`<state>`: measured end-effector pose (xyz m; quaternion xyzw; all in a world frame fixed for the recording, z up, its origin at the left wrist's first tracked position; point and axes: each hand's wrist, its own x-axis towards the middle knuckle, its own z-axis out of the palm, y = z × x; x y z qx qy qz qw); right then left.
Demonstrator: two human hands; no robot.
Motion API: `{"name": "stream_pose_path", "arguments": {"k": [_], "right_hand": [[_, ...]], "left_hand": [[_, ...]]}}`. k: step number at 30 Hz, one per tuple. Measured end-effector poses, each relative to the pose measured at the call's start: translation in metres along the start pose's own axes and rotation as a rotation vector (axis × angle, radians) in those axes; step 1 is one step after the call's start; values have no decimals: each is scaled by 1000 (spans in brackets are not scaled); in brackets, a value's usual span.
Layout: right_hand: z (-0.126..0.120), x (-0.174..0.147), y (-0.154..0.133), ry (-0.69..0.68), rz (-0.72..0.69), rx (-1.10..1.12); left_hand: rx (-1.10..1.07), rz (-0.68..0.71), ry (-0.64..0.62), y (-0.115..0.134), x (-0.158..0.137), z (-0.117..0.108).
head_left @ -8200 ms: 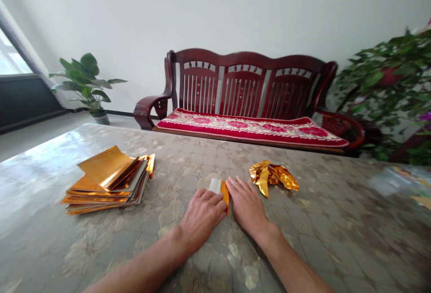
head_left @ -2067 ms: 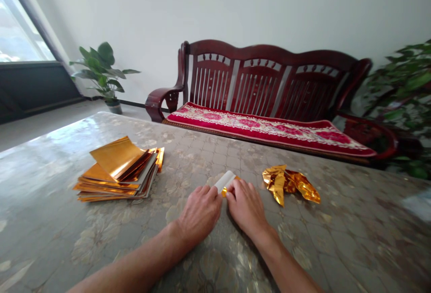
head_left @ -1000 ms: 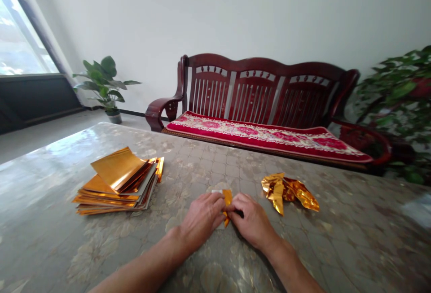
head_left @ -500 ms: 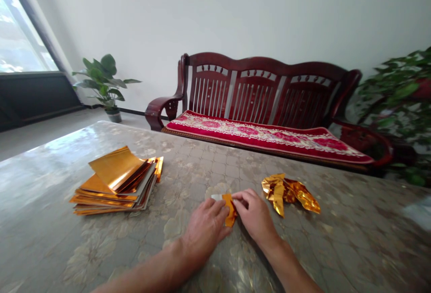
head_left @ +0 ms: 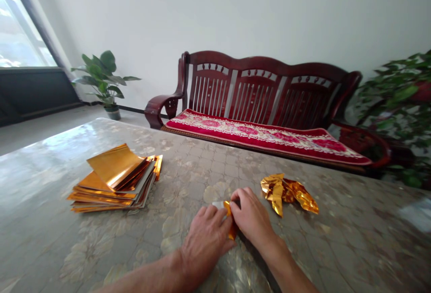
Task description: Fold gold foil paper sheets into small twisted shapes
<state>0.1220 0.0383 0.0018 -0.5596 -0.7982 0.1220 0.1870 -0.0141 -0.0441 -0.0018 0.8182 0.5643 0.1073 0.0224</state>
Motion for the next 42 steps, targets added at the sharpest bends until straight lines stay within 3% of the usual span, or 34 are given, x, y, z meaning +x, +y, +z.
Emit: {"name": "stream_pose_path", "arguments": {"k": [8, 15, 29, 42], "right_hand": [[-2, 3, -1, -77, 111, 167], [-4, 1, -2, -74, 123, 113], [2, -9, -3, 48, -159, 35], [4, -14, 2, 105, -328, -48]], "left_hand": [[26, -22, 2, 0, -1, 2], [31, -34, 19, 2, -2, -1], [-50, -55, 28, -3, -2, 1], [-10, -73, 35, -4, -5, -3]]}}
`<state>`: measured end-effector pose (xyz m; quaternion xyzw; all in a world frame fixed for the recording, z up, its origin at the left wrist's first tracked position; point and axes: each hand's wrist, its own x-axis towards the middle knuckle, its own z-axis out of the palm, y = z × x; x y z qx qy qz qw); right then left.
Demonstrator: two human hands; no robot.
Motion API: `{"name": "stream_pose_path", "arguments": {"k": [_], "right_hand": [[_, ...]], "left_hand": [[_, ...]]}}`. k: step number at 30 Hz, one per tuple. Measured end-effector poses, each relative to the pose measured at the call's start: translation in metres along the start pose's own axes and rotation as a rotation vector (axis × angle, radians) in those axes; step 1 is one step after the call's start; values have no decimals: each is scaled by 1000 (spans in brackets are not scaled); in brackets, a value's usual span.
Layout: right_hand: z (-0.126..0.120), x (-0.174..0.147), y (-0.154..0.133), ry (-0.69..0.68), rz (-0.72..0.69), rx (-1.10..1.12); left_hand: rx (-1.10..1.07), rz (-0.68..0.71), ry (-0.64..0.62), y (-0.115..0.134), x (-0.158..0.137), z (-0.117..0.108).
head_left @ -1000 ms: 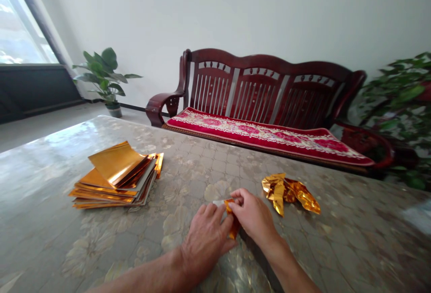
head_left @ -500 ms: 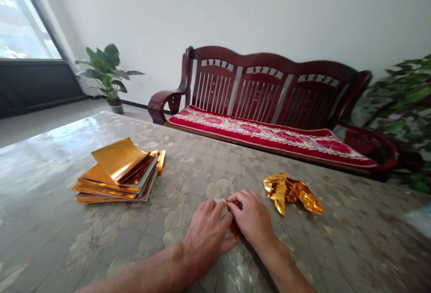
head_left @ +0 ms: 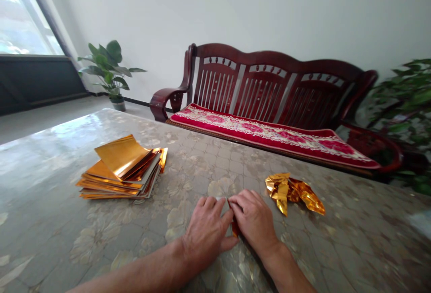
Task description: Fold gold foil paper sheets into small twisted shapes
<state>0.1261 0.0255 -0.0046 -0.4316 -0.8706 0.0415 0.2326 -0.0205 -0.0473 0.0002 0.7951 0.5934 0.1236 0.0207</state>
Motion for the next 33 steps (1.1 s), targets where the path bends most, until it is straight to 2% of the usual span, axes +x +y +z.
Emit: {"name": "stream_pose_path", "arguments": {"k": [19, 33], "right_hand": [[2, -4, 2, 56, -102, 72], [2, -5, 7, 60, -180, 139]], "left_hand": [[21, 19, 36, -3, -1, 4], [21, 59, -5, -7, -1, -3]]}}
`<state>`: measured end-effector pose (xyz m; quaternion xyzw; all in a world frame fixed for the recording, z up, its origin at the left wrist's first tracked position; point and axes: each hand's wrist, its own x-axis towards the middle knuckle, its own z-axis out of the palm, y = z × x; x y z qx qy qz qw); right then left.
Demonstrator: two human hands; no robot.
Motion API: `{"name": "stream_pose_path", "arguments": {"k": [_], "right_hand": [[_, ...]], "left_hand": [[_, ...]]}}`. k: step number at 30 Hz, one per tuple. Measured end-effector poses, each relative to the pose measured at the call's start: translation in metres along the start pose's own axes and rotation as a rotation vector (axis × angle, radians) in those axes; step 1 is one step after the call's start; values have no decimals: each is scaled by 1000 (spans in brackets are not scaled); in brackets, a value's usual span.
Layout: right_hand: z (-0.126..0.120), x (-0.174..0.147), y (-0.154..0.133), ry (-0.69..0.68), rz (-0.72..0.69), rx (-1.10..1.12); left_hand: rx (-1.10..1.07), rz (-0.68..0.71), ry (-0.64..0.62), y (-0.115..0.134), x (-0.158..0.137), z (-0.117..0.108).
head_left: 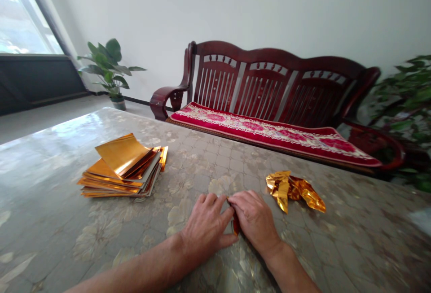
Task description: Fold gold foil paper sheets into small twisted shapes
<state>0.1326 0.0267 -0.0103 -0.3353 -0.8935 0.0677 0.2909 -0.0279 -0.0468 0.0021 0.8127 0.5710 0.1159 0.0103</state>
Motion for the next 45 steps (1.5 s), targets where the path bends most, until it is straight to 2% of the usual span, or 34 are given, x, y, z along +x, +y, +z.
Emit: {"name": "stream_pose_path", "arguments": {"k": [9, 29, 36, 45], "right_hand": [[-1, -1, 0, 42, -84, -34], [-7, -1, -7, -32, -114, -109], [-6, -1, -6, 8, -83, -128], [-6, -2, -3, -10, -85, -116]], "left_hand": [[3, -17, 25, 1, -2, 4], [-6, -23, 35, 0, 0, 3], [-4, -22, 45, 1, -1, 5], [-12, -28, 52, -1, -1, 6]]}}
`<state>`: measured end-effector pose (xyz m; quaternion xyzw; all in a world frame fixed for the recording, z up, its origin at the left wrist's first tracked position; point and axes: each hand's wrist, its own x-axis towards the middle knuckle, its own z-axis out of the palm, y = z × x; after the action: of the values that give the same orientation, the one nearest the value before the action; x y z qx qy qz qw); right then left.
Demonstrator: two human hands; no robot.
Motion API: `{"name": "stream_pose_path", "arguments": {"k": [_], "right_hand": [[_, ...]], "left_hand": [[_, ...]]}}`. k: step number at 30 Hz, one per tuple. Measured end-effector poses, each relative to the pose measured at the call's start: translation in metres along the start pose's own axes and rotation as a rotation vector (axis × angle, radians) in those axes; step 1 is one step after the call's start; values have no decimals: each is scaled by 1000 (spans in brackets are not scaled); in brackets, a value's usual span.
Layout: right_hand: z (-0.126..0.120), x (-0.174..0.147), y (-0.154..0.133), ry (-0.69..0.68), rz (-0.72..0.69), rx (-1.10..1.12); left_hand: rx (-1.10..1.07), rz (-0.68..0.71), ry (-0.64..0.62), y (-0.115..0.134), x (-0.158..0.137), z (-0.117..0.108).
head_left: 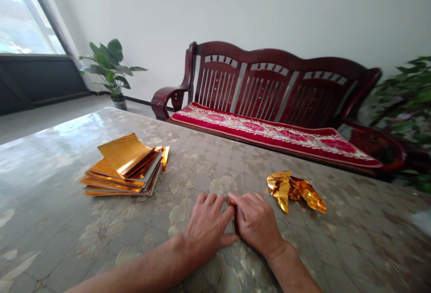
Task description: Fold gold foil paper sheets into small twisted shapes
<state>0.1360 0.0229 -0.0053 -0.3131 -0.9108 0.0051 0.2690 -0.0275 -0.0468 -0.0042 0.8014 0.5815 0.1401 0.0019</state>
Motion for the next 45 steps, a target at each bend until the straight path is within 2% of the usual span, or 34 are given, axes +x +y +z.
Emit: {"name": "stream_pose_path", "arguments": {"k": [8, 18, 28, 35, 40, 45], "right_hand": [[0, 1, -1, 27, -10, -16], [0, 0, 1, 35, 29, -22], [8, 4, 2, 46, 252, 156], [12, 23, 2, -45, 435, 177], [11, 32, 2, -187, 569, 133], [10, 37, -4, -259, 608, 29]], "left_hand": [[-42, -61, -8, 5, 1, -2], [16, -21, -19, 5, 2, 0], [36, -4, -7, 4, 0, -1], [42, -4, -30, 5, 0, -4], [39, -4, -48, 5, 2, -5], [47, 11, -45, 4, 3, -4]]}}
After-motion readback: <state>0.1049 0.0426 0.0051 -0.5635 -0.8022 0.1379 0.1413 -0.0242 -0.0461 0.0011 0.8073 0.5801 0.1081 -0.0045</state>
